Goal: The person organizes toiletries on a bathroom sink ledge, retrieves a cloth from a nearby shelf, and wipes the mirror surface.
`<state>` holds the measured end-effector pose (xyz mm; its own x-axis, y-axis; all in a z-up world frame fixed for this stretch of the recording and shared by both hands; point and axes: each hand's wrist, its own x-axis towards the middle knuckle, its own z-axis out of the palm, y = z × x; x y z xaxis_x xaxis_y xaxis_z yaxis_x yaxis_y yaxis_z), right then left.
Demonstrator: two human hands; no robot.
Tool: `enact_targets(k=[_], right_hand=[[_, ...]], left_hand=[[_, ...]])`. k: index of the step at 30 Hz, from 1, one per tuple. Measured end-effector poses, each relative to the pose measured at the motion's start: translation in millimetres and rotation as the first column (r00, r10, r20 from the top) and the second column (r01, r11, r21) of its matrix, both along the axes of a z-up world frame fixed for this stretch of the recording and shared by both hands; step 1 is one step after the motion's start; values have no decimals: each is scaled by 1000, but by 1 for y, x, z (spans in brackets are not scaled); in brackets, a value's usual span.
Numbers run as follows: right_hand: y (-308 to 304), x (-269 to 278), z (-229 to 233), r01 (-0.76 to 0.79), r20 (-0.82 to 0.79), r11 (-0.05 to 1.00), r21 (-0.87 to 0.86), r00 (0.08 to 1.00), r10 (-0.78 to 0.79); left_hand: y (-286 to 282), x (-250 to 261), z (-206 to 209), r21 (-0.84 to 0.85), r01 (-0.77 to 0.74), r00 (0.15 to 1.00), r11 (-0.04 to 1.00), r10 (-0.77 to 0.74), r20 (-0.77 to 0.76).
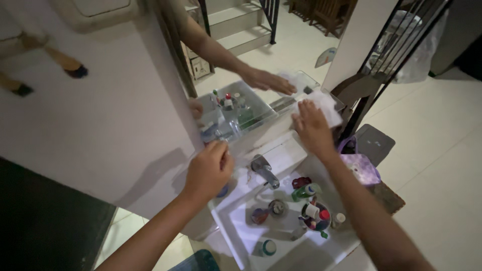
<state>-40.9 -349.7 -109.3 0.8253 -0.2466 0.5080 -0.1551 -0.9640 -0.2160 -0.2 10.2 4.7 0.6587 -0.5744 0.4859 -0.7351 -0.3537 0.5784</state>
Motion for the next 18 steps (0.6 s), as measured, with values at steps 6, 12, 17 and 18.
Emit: enact_targets(k=[6,12,17,18], right_hand=[[126,0,6,-123,107,992,29,987,119],[236,-22,38,-305,98,938,164,951,293],[235,-26,31,-416,16,909,-41,909,417],[225,-28,30,-492,6,869,-46,870,493]], left_hand=[[16,9,-1,-20,-30,997,999,31,66],[17,9,-2,-2,-44,999,999,44,-7],[15,8,1,-12,-34,998,999,35,52],[14,8,2,-13,-33,997,999,34,69]])
